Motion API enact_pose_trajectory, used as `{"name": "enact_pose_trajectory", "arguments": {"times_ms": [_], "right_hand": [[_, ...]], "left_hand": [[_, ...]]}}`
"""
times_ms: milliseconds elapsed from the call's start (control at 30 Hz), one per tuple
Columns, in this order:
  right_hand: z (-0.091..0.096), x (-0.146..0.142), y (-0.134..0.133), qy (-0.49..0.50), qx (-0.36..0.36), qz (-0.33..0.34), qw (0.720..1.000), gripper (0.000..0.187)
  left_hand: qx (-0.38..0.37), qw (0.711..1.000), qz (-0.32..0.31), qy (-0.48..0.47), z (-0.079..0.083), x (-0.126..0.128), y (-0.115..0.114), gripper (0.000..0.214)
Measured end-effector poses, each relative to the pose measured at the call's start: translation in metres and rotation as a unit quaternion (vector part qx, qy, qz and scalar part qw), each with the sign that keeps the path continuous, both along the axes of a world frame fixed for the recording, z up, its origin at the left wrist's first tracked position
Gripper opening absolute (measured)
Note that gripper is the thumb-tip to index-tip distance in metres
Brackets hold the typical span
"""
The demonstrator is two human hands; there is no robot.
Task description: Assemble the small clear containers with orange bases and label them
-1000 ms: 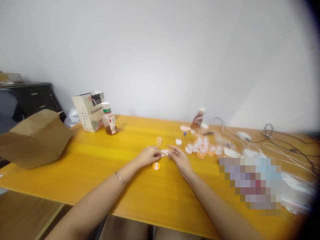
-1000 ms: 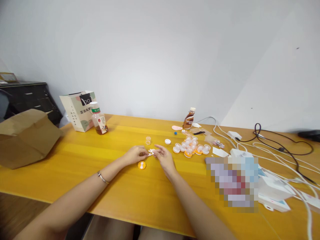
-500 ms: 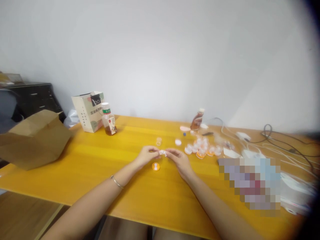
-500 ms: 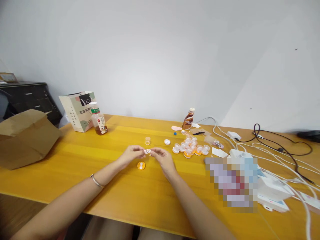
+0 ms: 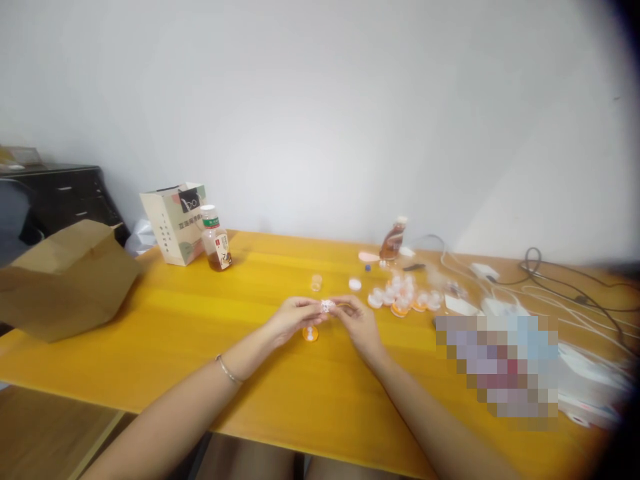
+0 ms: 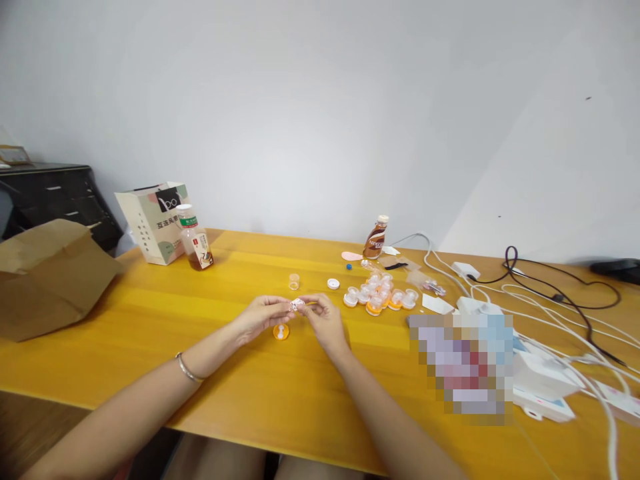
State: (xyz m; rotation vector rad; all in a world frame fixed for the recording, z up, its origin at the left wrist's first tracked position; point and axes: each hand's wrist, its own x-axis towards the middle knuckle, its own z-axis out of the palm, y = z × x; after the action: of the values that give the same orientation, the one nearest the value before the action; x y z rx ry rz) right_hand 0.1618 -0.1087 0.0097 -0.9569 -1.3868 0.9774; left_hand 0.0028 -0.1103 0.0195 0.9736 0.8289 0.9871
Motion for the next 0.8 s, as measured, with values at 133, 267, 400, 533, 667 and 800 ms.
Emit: {"name": "enact_pose_trajectory", "arguments": {"times_ms": [133, 267, 400, 533, 667, 800], "right_hand": [[0.0021, -0.0007, -0.0024, -0.008, -0.003, 0.015, 1.000, 0.016], [0.0034, -0.0004, -0.0030, -0.004, -0.019, 0.037, 0.999, 0.014], [0.0034, 0.0018, -0.0013, 0.005, -0.038, 0.053, 0.998, 0.018], [0.0052, 0.0036, -0.0026, 0.000, -0.078, 0.068, 0.995, 0.019], [0.0066, 0.0034, -0.0055, -0.007, -0.098, 0.060, 0.993, 0.016], [0.0040, 0.0022, -0.0054, -0.012, -0.095, 0.047, 0.994, 0.015]], "left_hand": [[0.003, 1.000, -0.008, -0.001, 0.0001, -0.0005, -0.0010, 0.030], [0.019, 1.000, -0.017, 0.003, 0.0007, -0.0019, -0.0017, 0.034], [0.041, 0.999, -0.025, 0.024, 0.0021, -0.0025, -0.0034, 0.035], [0.080, 0.994, -0.027, 0.063, 0.0001, -0.0024, -0.0033, 0.035], [0.117, 0.988, -0.036, 0.097, -0.0053, -0.0026, 0.0002, 0.036], [0.136, 0.982, -0.044, 0.120, -0.0072, -0.0020, 0.0015, 0.036]]}}
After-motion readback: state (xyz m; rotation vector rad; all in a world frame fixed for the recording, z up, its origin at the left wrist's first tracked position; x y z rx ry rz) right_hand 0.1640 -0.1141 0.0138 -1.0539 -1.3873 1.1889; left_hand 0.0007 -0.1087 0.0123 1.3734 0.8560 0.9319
